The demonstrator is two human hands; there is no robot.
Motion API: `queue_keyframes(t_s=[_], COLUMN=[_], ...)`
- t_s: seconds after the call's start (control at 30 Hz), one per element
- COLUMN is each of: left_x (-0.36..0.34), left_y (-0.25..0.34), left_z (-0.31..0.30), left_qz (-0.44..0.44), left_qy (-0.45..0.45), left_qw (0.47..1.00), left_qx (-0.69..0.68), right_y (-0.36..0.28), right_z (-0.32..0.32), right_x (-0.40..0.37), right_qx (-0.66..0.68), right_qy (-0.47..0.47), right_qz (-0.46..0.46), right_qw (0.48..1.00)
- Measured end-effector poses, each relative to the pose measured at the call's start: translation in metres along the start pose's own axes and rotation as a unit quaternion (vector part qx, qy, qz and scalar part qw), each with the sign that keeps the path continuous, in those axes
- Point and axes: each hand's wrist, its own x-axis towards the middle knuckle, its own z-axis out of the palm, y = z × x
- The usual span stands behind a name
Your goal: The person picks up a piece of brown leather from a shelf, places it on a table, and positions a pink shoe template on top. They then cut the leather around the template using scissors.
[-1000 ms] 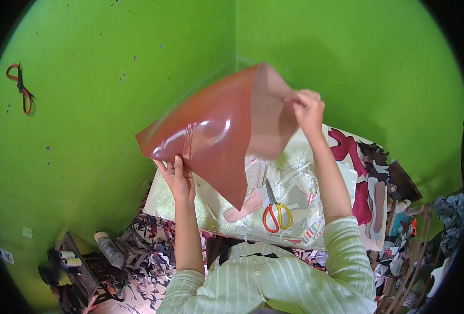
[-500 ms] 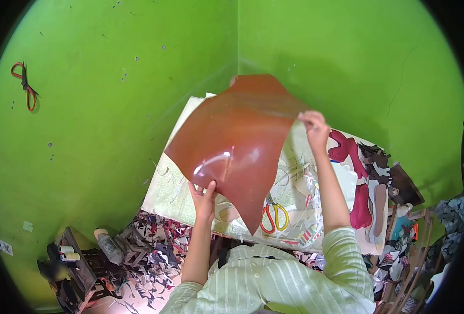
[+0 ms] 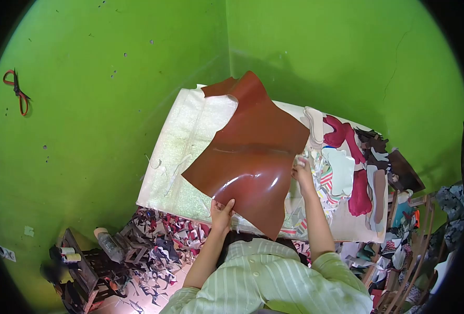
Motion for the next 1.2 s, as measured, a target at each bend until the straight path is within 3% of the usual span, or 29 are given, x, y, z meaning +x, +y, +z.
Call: queue_keyframes(t_s=[0.03, 0.07, 0.13, 0.17, 0.23, 0.27, 0.33, 0.37, 0.4, 0.43, 0.5, 0.57, 0.7, 0.83, 0.9, 1.03, 1.1, 1.2], left_x=[-0.001, -0.002, -0.004, -0.005, -0.007, -0.003, 0.008, 0.010, 0.011, 0.011, 0.014, 0.021, 0.028, 0.040, 0.040, 0.045, 0.061, 0.061], left_y=[-0.001, -0.002, -0.007, -0.009, -0.013, -0.019, -0.024, -0.020, -0.011, -0.002, 0.003, -0.001, -0.008, -0.015, -0.012, 0.001, 0.004, 0.017], left_z=[0.000, 0.000, 0.002, 0.002, 0.000, -0.009, -0.035, -0.047, -0.054, -0.058, -0.064, -0.071, -0.067, -0.077, -0.074, -0.076, -0.091, -0.105], left_qz=[0.005, 0.004, 0.005, 0.004, 0.025, 0.026, 0.067, 0.068, 0.150, 0.225, 0.220, 0.254, 0.224, 0.222, 0.222, 0.257, 0.144, 0.178], left_qy=[0.001, 0.002, 0.010, 0.010, 0.010, 0.010, -0.066, -0.064, -0.099, -0.129, -0.121, -0.079, -0.022, -0.025, 0.018, -0.002, -0.109, -0.078], left_qw=[1.000, 1.000, 0.999, 0.999, 0.996, 0.996, 0.960, 0.960, 0.882, 0.764, 0.743, 0.658, 0.631, 0.660, 0.671, 0.635, 0.750, 0.786], left_qx=[0.010, 0.010, 0.034, 0.033, 0.086, 0.086, 0.263, 0.263, 0.437, 0.590, 0.621, 0.705, 0.743, 0.717, 0.708, 0.728, 0.636, 0.586], right_y=[-0.023, -0.039, -0.058, -0.053, -0.035, -0.019, -0.023, -0.026, -0.029, -0.032, -0.038, -0.044, -0.059, -0.051, -0.051, -0.053, -0.049, -0.038], right_z=[0.000, 0.002, 0.005, 0.008, 0.012, 0.010, 0.008, 0.008, 0.007, 0.006, 0.005, 0.005, 0.006, 0.000, -0.005, -0.010, -0.012, -0.015], right_x=[-0.019, -0.037, -0.066, -0.072, -0.079, -0.072, -0.073, -0.074, -0.074, -0.074, -0.075, -0.075, -0.075, -0.069, -0.069, -0.071, -0.069, -0.061], right_qx=[0.300, 0.300, 0.328, 0.327, 0.088, 0.049, 0.052, 0.053, 0.075, 0.074, 0.077, 0.094, 0.108, 0.110, 0.111, 0.090, 0.117, 0.102], right_qy=[-0.045, -0.045, -0.173, -0.173, -0.209, -0.225, -0.209, -0.191, -0.186, -0.186, -0.187, -0.187, -0.182, -0.195, -0.198, -0.190, -0.187, -0.196], right_qz=[0.235, 0.236, 0.339, 0.340, 0.206, 0.164, 0.170, 0.178, 0.198, 0.198, 0.190, 0.192, 0.208, 0.191, 0.201, 0.187, 0.199, 0.183], right_qw=[0.923, 0.923, 0.865, 0.865, 0.952, 0.959, 0.962, 0.964, 0.960, 0.959, 0.961, 0.959, 0.955, 0.956, 0.953, 0.960, 0.955, 0.958])
